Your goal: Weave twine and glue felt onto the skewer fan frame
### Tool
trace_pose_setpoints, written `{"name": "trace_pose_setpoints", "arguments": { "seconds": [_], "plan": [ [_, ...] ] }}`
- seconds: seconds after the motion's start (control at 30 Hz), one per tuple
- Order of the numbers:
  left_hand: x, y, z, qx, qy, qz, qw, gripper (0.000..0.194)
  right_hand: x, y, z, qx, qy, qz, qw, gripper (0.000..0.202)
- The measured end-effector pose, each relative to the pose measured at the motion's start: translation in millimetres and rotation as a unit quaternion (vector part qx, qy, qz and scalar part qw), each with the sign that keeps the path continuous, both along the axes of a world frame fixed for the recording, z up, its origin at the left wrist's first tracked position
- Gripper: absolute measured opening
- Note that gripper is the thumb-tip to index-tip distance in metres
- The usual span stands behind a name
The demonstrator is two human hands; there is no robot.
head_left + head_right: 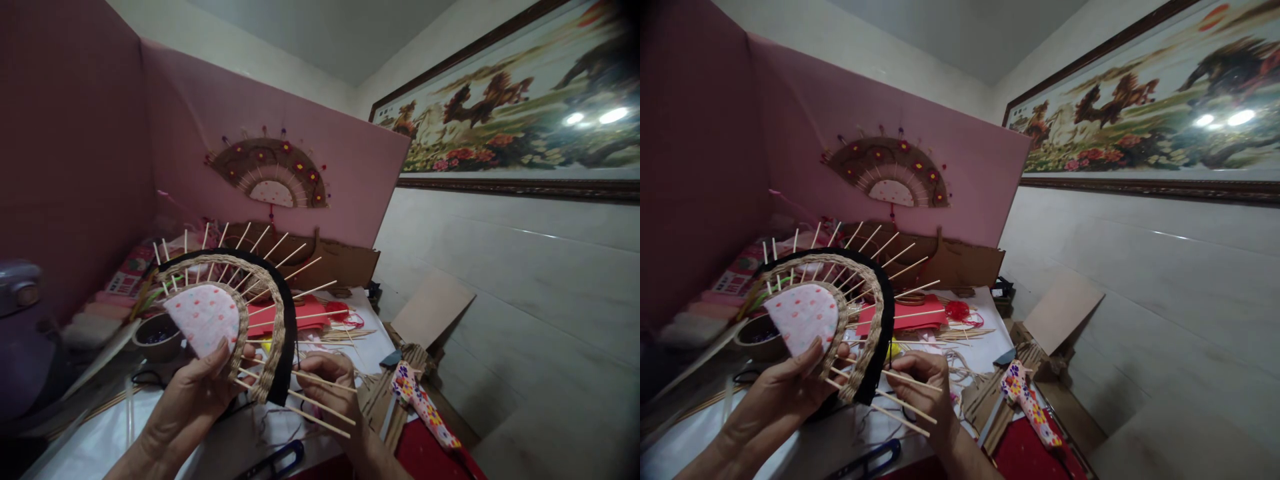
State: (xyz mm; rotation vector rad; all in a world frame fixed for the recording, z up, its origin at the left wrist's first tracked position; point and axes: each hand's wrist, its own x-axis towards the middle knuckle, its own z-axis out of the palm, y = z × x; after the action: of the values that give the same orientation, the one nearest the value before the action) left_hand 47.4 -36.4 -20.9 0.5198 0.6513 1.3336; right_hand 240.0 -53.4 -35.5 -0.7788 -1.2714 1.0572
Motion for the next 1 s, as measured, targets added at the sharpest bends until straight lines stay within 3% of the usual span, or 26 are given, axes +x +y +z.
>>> {"name": "trace_pose_setpoints", "arguments": {
  "seconds": [0.5, 0.77, 1.0],
  "plan": [
    [1.1, -2.6, 5.0, -0.02, -0.02, -0.005, 1.0, 0.015, -1.5, 0.2, 7.4, 0.014, -0.045, -0.014, 0.999, 0.016],
    [-0.1, 0.7, 1.4, -0.018, -0.018, -0.024, 0.999, 0.012, -5.2, 9.2, -1.0, -0.014, -0.001, 0.004, 1.0, 0.025],
    [1.1, -4.3, 4.8, 0.003, 0.021, -0.03, 0.999, 0.008, 0.4, 13.5, -1.6, -0.042, 0.03, -0.022, 0.998, 0.024]
  ]
}}
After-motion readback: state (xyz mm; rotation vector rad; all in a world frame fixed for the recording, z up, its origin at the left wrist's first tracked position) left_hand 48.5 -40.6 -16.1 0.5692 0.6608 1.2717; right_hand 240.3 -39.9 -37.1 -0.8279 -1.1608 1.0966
